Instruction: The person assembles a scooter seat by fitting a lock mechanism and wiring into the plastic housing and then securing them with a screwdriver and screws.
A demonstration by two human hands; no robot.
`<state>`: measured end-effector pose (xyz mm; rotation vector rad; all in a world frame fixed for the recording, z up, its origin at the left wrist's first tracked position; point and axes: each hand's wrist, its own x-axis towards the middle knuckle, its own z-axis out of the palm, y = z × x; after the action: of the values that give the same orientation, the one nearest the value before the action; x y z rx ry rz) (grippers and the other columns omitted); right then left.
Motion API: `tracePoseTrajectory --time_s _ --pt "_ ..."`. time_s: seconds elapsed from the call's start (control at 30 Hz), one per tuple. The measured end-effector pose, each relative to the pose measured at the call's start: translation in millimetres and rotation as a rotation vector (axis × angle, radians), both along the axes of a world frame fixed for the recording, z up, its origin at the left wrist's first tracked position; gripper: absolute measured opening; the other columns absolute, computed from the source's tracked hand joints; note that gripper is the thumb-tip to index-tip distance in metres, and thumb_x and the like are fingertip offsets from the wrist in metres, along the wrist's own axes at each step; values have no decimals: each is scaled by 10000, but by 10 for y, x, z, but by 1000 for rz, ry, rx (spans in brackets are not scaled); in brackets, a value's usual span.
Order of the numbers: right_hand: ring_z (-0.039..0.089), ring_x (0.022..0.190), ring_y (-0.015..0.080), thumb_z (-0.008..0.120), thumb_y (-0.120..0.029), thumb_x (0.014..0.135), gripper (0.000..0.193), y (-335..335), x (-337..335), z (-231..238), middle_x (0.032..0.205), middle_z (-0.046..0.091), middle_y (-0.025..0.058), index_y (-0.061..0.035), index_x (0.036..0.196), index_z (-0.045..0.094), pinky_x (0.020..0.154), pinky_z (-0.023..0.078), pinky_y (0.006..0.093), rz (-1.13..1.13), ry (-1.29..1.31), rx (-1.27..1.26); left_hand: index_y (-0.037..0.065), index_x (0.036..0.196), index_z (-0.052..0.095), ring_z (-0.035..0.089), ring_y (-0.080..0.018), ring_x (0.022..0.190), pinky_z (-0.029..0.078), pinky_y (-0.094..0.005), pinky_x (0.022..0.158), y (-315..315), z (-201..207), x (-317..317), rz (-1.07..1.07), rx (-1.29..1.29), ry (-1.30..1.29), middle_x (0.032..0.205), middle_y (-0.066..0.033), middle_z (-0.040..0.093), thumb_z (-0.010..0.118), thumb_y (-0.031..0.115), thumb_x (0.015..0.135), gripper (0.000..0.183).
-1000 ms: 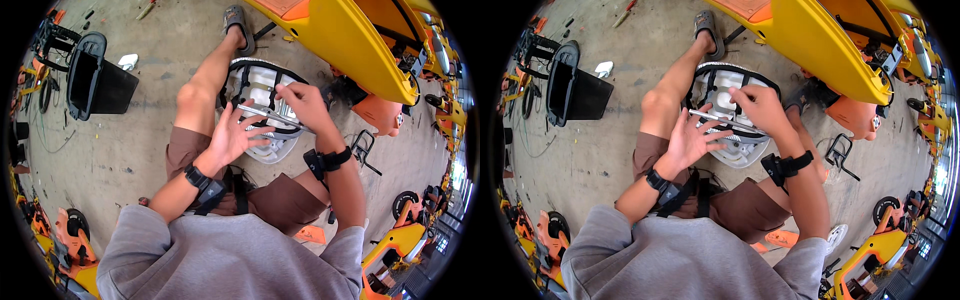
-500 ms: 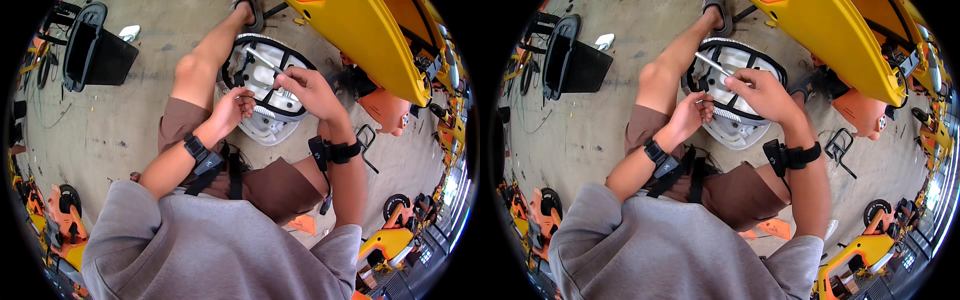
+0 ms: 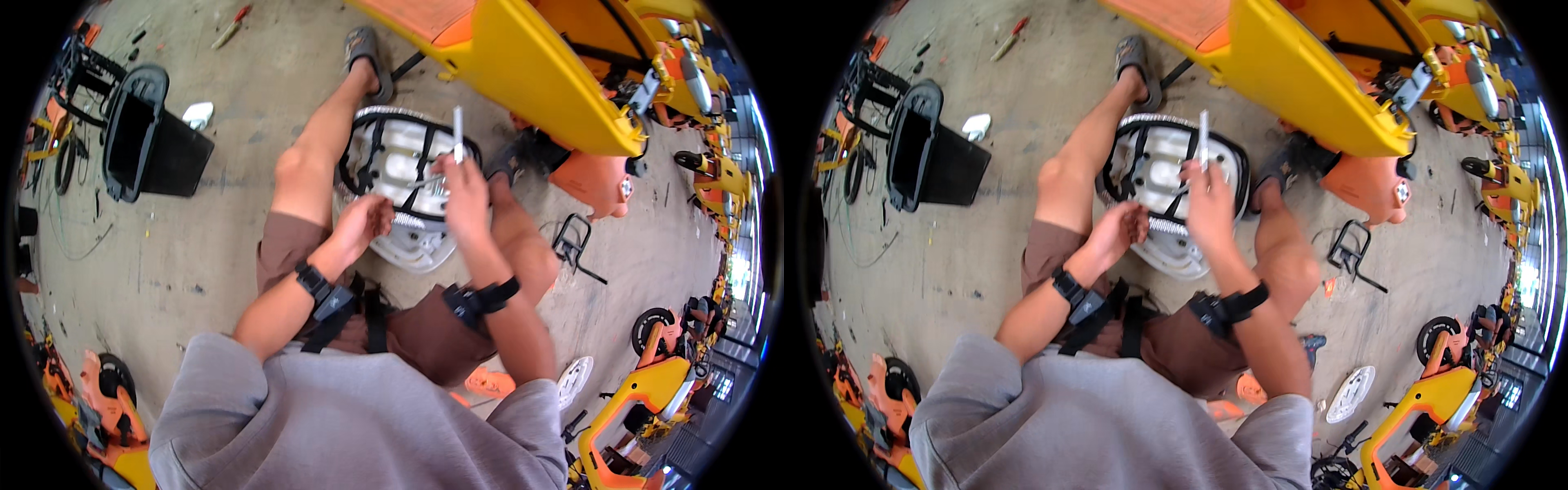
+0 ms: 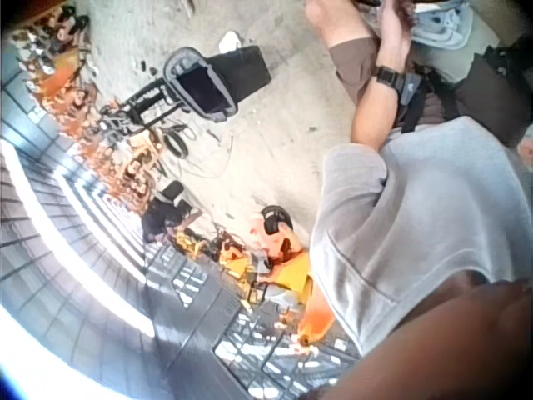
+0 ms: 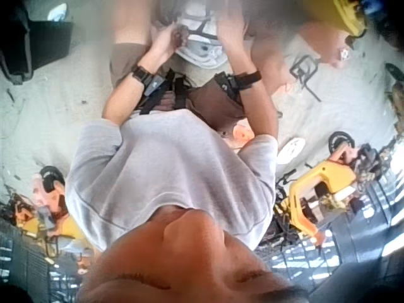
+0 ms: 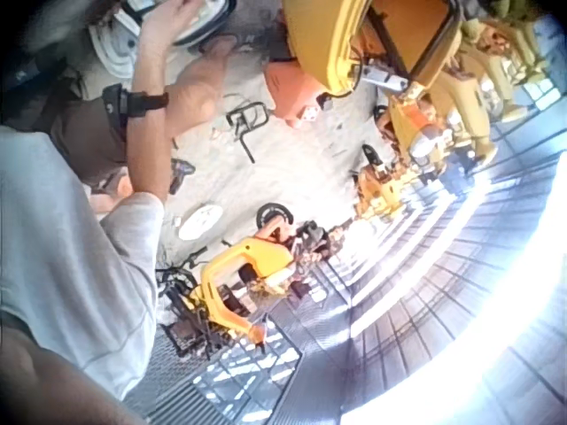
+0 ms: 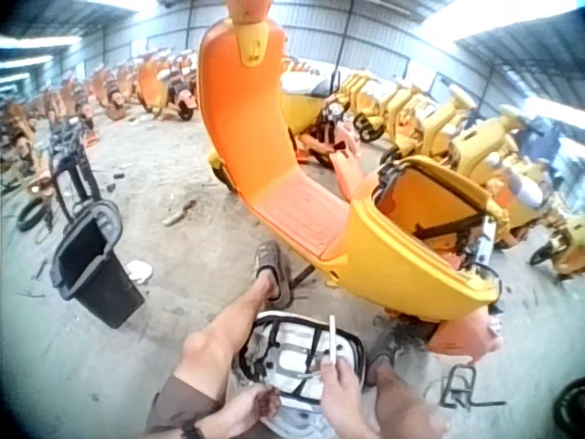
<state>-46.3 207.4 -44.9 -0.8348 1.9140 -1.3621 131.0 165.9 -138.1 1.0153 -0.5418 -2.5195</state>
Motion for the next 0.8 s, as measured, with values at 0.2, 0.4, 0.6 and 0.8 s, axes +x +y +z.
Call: tracePoseTrajectory --time_s 0.2,0.4,0.6,0.8 --pt "583 891 165 485 -284 988 320 -235 217 -178 975 648 85 -24 1116 620 811 461 297 66 -211 -69 18 1337 432 595 -187 1042 493 -290 799 48 275 -60 13 -437 -59 1220 -127 595 514 168 975 400" --pt "516 1220 274 319 -478 1019 611 -302 188 -15 1283 565 190 6 1360 473 1045 366 349 289 -278 29 11 1521 114 309 -254 1400 327 -385 1095 -111 731 -228 -173 -1013 1 1552 -161 242 817 357 739 1107" --pt "549 1167 345 324 -417 1028 566 -214 -20 3 1300 534 254 -11 1416 392 989 413 373 336 -146 -5 -9 1505 147 410 -257 1317 361 -380 1077 -100 879 -382 -248 -1095 -195 1486 -171 333 816 194 715 1055" --pt "585 1126 263 446 -313 1017 568 -114 -80 143 1331 518 224 -76 1500 262 971 427 334 -7 -122 -184 25 1515 147 289 -247 1397 345 -390 1082 -186 879 -363 -293 -1050 22 1533 -132 249 648 61 829 850"
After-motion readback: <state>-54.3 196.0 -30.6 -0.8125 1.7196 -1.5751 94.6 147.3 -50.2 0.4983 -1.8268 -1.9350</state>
